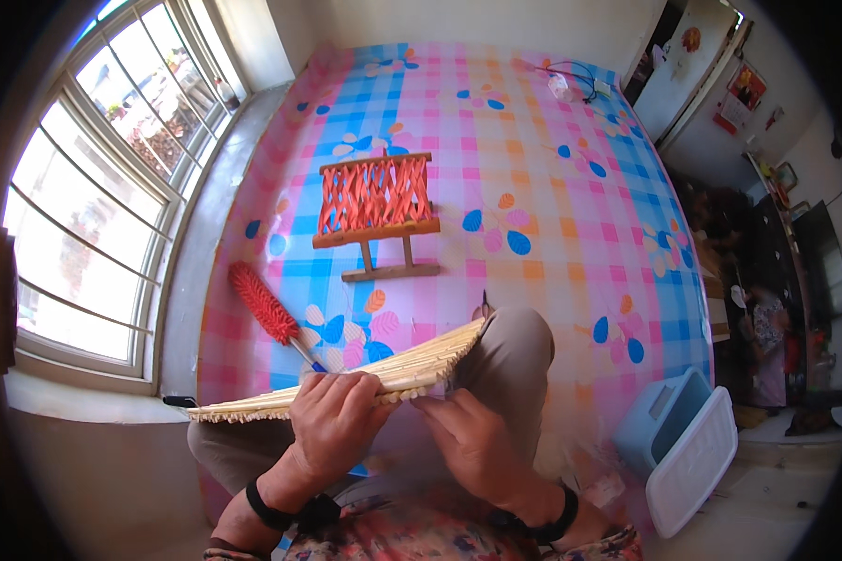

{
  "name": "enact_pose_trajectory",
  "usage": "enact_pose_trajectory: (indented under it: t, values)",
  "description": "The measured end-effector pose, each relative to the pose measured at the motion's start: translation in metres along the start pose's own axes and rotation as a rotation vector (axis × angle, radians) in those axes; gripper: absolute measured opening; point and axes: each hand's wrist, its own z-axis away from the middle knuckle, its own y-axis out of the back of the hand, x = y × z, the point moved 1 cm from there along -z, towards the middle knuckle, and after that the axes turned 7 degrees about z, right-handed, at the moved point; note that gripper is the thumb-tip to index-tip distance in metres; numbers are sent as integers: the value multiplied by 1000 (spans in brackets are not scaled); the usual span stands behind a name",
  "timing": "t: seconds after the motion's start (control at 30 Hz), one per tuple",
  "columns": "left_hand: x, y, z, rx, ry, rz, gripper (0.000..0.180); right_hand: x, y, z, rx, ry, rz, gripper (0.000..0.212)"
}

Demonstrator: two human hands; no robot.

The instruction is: The person is sitting on the floor weaving a bamboo mat. They are using a needle and thread to stitch the bamboo strips together.

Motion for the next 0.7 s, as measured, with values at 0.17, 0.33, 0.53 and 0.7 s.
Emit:
enact_pose_trajectory:
  t: [0.17,0.33,0.53,0.7]
  values:
    - [20,0,24,-50,-103,68,34,8,1,42,-43,-77,-83,17]
    - [29,9,39,-172,-99,95,37,8,9,60,-151,-148,-153,12]
    - [28,13,47,-234,-78,110,37,14,11,72,-240,-171,-187,9]
    - [27,9,43,-168,-124,96,33,4,20,79,-337,-391,-219,10]
